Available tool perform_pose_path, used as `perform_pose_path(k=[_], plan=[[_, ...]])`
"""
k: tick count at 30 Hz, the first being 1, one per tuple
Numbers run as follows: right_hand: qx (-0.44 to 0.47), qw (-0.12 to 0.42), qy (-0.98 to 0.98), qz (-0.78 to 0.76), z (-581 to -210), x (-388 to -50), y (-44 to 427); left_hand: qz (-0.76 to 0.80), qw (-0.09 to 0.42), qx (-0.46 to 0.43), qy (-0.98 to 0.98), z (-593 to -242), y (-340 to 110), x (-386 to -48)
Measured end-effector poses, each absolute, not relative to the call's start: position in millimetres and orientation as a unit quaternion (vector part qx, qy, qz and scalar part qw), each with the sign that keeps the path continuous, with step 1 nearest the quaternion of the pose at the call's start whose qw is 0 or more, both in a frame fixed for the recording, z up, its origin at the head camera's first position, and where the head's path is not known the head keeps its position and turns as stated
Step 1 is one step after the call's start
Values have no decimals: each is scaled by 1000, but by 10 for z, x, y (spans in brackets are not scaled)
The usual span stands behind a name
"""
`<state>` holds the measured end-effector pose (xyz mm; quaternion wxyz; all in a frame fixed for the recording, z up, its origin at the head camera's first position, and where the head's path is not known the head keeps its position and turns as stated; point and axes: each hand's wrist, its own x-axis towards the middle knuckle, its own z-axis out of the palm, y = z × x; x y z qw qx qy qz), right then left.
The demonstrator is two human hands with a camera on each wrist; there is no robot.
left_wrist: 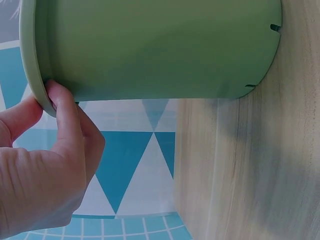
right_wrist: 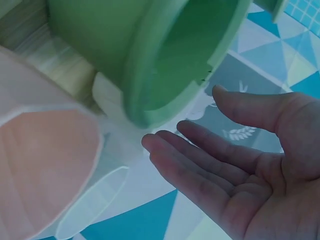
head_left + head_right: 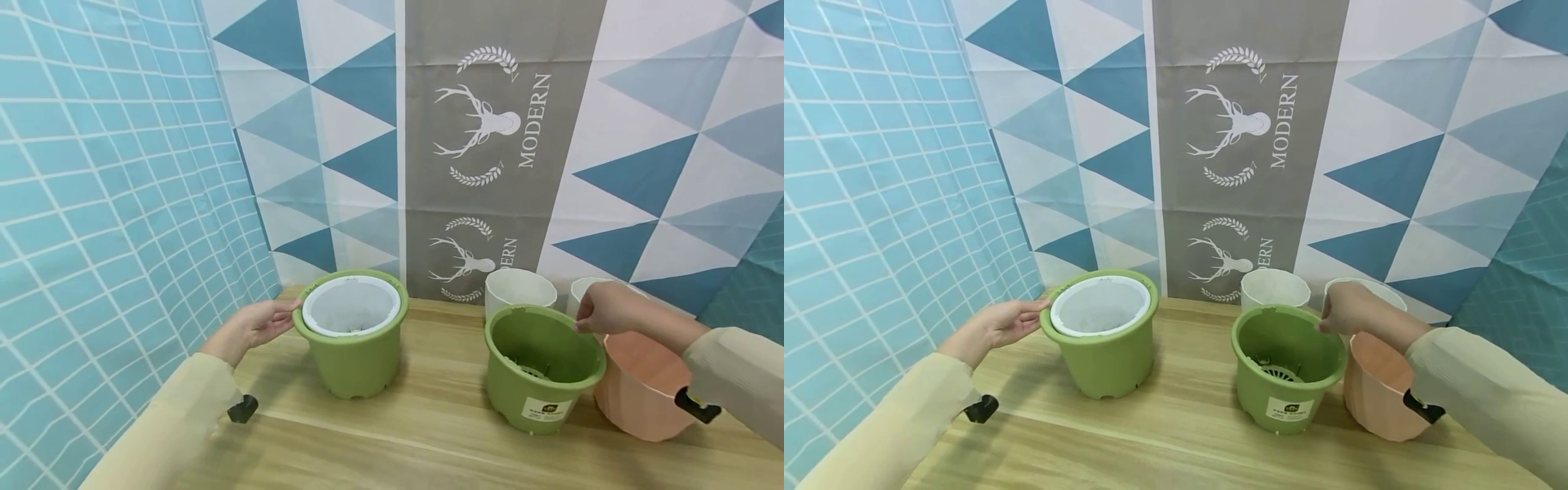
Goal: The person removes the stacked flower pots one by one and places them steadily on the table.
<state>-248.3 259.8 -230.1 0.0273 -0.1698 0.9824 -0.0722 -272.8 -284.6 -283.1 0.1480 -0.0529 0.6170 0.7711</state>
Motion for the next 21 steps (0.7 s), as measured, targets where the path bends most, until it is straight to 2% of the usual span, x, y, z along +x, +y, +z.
perform_pose_path(k=[9,21], plan=[[-183,16,981,-62,-2101,-2495,2419,769,149,-59,619,-2822,-2831,-2730],[-175,27,982,-59,-1940,-2526,2142,773,141,-85,613,-2826,-2799,-2717]])
